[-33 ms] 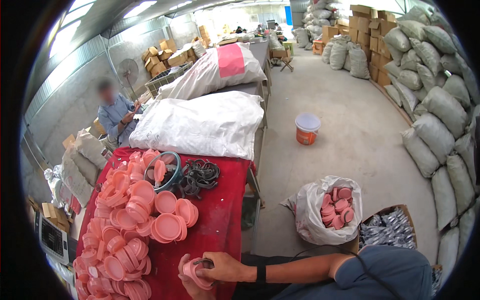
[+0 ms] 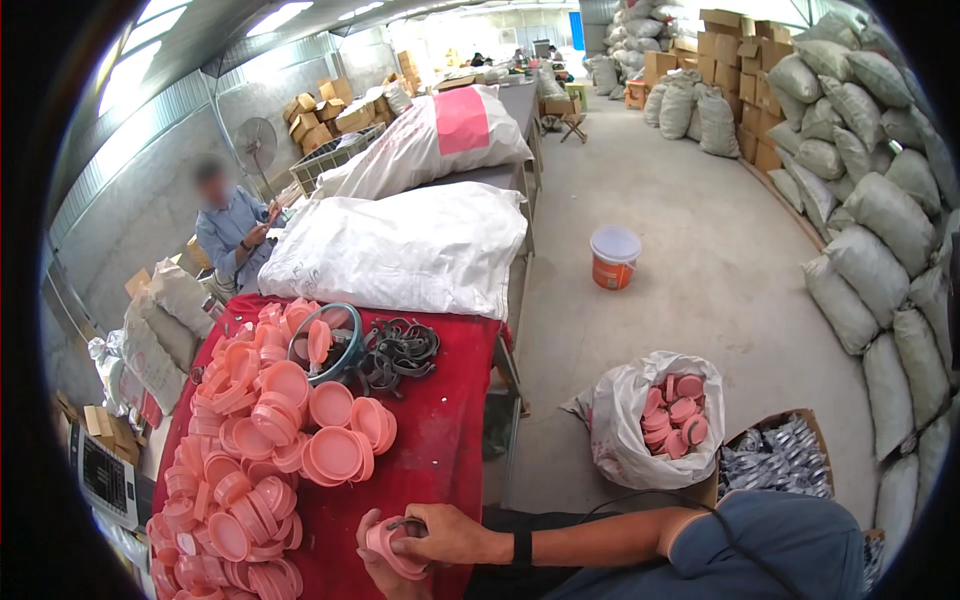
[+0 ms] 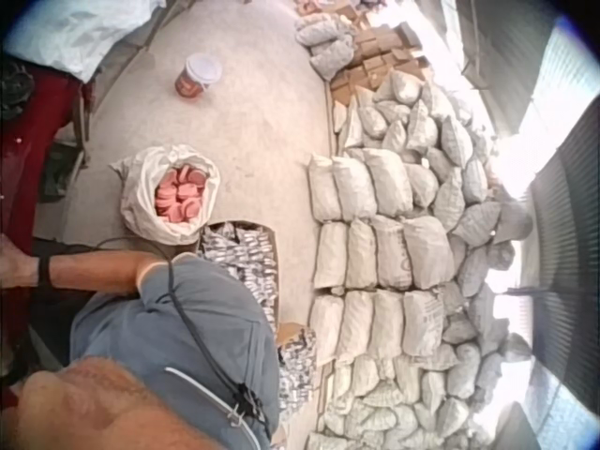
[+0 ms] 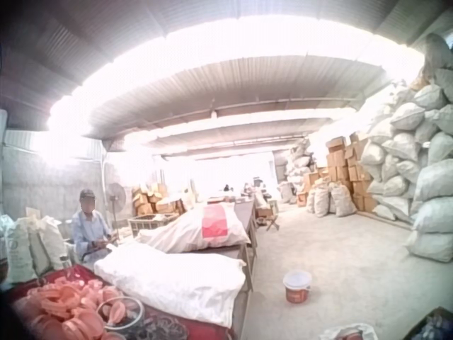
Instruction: The recorder uses a small manual tool to trim excess plastic (flash) from the edges of pink circular lids, then uses a cloth and a compressed air gun to clean the parts.
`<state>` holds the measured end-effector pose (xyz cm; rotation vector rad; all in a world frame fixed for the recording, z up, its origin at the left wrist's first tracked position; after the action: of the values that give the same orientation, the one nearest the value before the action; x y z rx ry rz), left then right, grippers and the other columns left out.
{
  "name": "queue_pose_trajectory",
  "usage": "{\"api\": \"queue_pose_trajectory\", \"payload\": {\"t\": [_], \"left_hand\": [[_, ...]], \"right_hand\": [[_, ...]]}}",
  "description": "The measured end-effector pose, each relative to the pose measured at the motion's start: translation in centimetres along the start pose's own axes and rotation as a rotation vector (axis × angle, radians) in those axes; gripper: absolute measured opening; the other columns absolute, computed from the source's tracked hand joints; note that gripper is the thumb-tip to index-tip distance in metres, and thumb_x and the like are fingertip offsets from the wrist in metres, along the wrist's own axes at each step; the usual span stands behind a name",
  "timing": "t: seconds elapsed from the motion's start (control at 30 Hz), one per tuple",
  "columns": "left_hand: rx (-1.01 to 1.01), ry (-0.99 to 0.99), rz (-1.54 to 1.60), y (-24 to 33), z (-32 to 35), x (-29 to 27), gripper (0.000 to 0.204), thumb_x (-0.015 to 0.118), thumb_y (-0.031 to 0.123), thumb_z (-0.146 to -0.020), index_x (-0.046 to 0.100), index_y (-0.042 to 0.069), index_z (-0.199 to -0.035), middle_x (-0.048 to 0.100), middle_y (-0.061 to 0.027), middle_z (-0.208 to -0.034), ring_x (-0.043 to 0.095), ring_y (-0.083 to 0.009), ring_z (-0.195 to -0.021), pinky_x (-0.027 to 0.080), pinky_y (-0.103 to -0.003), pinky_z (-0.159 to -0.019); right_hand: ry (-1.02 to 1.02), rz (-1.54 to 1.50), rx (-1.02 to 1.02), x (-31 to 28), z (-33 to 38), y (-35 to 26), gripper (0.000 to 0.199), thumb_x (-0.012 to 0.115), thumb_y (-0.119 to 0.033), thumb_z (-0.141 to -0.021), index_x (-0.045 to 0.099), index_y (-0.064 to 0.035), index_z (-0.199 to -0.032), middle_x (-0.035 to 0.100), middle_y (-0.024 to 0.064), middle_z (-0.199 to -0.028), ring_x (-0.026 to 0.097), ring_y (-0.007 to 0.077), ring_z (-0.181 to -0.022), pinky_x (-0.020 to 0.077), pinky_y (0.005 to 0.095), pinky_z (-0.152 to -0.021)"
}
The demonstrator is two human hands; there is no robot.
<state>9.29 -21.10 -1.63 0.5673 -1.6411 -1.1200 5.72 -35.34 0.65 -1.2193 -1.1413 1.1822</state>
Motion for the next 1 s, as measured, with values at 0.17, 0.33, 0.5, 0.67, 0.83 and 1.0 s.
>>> {"api": "queue_pose_trajectory", "payload": {"t": [0.17, 0.33, 0.5, 0.67, 0.83, 1.0], "left_hand": [[-0.001, 0.086, -0.077, 0.5, 0.0, -0.1, 0.073, 0.055, 0.060, -0.111, 0.047, 0.008, -0.161, 0.069, -0.0181, -0.132, 0.069, -0.0344, -0.120, 0.058, -0.047, -0.103], [0.255, 0.087, -0.535, 2.6, -0.3, 0.8, 0.086, 0.044, 0.074, -0.110, 0.052, 0.002, -0.156, 0.065, -0.0102, -0.121, 0.070, -0.0227, -0.099, 0.059, -0.032, -0.082], [0.301, 0.033, -0.657, 2.2, -0.2, 0.4, 0.082, 0.047, 0.067, -0.110, 0.053, -0.001, -0.155, 0.062, -0.0128, -0.124, 0.067, -0.0264, -0.106, 0.056, -0.038, -0.088], [0.373, 0.068, -0.730, 2.5, 0.4, 1.7, 0.076, 0.042, 0.058, -0.113, 0.063, -0.008, -0.146, 0.058, -0.0143, -0.123, 0.062, -0.0272, -0.111, 0.054, -0.041, -0.096], [0.478, 0.139, -0.993, 2.4, -0.7, -1.6, 0.081, 0.057, 0.070, -0.106, 0.053, 0.004, -0.154, 0.070, -0.0116, -0.114, 0.073, -0.0241, -0.095, 0.061, -0.035, -0.078], [0.454, 0.118, -1.421, 5.4, 1.3, 5.3, 0.071, 0.052, 0.061, -0.112, 0.060, 0.005, -0.154, 0.065, -0.0245, -0.135, 0.062, -0.0397, -0.129, 0.049, -0.050, -0.110]], "right_hand": [[0.043, 0.211, -0.117, 0.1, 0.2, -1.5, 0.049, 0.076, -0.045, -0.102, 0.066, 0.0000, -0.118, 0.075, 0.0164, -0.092, 0.077, 0.0281, -0.087, 0.0590, 0.0440, -0.079], [-0.136, -0.361, -0.044, 1.6, -0.9, 2.9, 0.052, 0.069, -0.044, -0.109, 0.058, -0.0013, -0.137, 0.071, 0.0122, -0.115, 0.072, 0.0189, -0.096, 0.0605, 0.0386, -0.080], [-0.161, -0.233, 0.076, 1.7, -0.3, 2.5, 0.082, 0.070, -0.064, -0.102, 0.054, 0.0043, -0.145, 0.068, 0.0156, -0.126, 0.072, 0.0201, -0.106, 0.0609, 0.0378, -0.088], [-0.157, 0.027, 0.129, 0.6, -0.4, 1.1, 0.082, 0.071, -0.069, -0.100, 0.061, 0.0056, -0.133, 0.073, 0.0229, -0.117, 0.075, 0.0277, -0.102, 0.0601, 0.0422, -0.084], [-0.057, 0.190, 0.003, 0.3, 0.2, -0.3, 0.068, 0.062, -0.060, -0.107, 0.066, 0.0079, -0.111, 0.074, 0.0278, -0.095, 0.077, 0.0371, -0.094, 0.0578, 0.0474, -0.080], [-0.025, 0.308, -0.075, 0.6, -0.6, 0.5, 0.049, 0.061, -0.039, -0.110, 0.068, 0.0071, -0.125, 0.077, 0.0273, -0.104, 0.078, 0.0398, -0.097, 0.0598, 0.0474, -0.087]]}}
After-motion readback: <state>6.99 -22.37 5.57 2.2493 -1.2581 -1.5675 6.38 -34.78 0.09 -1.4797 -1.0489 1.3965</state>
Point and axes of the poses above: each hand's wrist, its own z-axis away from the middle knuckle, its own x-axis out of the palm, y = z × x, the point moved 7 cm from there along -z, towards the middle knuckle
